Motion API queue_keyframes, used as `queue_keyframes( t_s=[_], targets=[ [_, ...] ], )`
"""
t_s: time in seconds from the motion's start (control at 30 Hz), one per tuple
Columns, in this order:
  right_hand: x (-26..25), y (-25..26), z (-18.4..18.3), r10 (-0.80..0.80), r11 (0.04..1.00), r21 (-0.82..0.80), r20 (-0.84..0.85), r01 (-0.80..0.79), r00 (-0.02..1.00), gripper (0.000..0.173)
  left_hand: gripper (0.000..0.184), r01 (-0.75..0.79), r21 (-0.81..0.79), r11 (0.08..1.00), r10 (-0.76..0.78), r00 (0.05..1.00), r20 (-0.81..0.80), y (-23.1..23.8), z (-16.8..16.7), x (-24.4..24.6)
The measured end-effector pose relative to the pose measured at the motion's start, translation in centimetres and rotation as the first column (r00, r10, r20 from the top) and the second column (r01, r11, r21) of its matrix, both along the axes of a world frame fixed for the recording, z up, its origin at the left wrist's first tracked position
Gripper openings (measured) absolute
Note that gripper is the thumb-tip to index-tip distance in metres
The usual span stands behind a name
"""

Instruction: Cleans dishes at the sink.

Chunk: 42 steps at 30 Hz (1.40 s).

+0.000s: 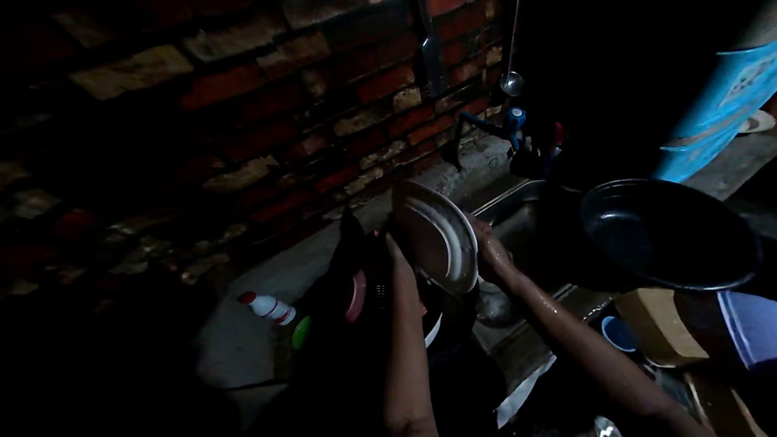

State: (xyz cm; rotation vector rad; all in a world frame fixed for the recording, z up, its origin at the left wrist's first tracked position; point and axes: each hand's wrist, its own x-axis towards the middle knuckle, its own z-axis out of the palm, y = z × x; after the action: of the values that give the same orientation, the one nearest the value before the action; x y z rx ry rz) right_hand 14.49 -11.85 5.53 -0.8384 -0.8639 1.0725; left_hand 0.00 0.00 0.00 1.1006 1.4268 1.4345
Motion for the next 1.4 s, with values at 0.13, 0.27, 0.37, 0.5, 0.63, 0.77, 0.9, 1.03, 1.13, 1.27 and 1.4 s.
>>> queue_keyframes(
  t_s=[0.13,0.27,0.37,0.5,0.63,0.77,0.9,1.03,1.13,1.27,1.4],
  targets=[
    [-0.1,-1.9,-0.8,-0.087,0.996,-0.006,-0.003,0.087,0.996,0.039,0.043,-0.024,-0.029,0.999,0.023,0.999,-0.034,1.0,1.9,0.7],
    [-0.3,-2.0,-2.5,-0.291,0.954,-0.051,0.083,0.296,0.953,0.017,0.038,0.098,0.103,0.990,-0.090,0.992,-0.084,0.7,2.0,0.4],
    [0.2,-1.0,-3.7,-0.399,0.915,-0.108,-0.116,0.388,0.909,0.028,0.046,0.270,0.174,0.947,-0.166,0.876,-0.452,-1.7,1.4,-0.4],
    [0.2,1.4,-4.4,-0.581,0.808,-0.281,-0.238,0.517,0.778,0.035,0.051,0.466,0.323,0.824,-0.185,0.759,-0.624,-7.9,-1.5,-0.1],
    [-0.4,1.9,-4.2,-0.487,0.839,-0.350,-0.139,0.417,0.862,0.046,0.042,0.679,0.378,0.630,-0.087,0.545,-0.834,-11.4,-2.2,2.2],
    [-1.0,1.9,-3.9,-0.331,0.901,-0.295,0.009,0.319,0.944,0.048,0.040,0.743,0.103,0.661,-0.273,0.366,-0.890,-8.8,2.9,4.5],
    [-2.0,1.7,-4.4,-0.228,0.966,-0.154,-0.134,0.207,0.964,0.032,0.036,0.652,0.082,0.754,-0.322,0.476,-0.818,-2.1,5.2,2.3],
    [-2.3,1.8,-5.1,-0.226,0.972,-0.112,-0.213,0.206,0.951,0.032,0.031,0.470,0.101,0.877,-0.237,0.607,-0.759,-0.9,5.0,0.6],
    [-1.8,2.2,-5.1,-0.228,0.970,-0.112,-0.142,0.213,0.963,0.031,0.029,0.659,0.244,0.712,-0.252,0.564,-0.787,-4.7,3.3,2.9],
    [-1.2,1.4,-4.8,-0.193,0.976,-0.105,-0.028,0.189,0.981,0.029,0.032,0.599,0.087,0.796,-0.287,0.500,-0.817,-1.3,5.4,2.0],
    [-0.4,0.9,-4.6,-0.225,0.974,0.027,-0.043,0.226,0.973,0.032,0.035,0.424,0.125,0.897,-0.278,0.761,-0.587,4.6,4.2,-2.3]
  ],
)
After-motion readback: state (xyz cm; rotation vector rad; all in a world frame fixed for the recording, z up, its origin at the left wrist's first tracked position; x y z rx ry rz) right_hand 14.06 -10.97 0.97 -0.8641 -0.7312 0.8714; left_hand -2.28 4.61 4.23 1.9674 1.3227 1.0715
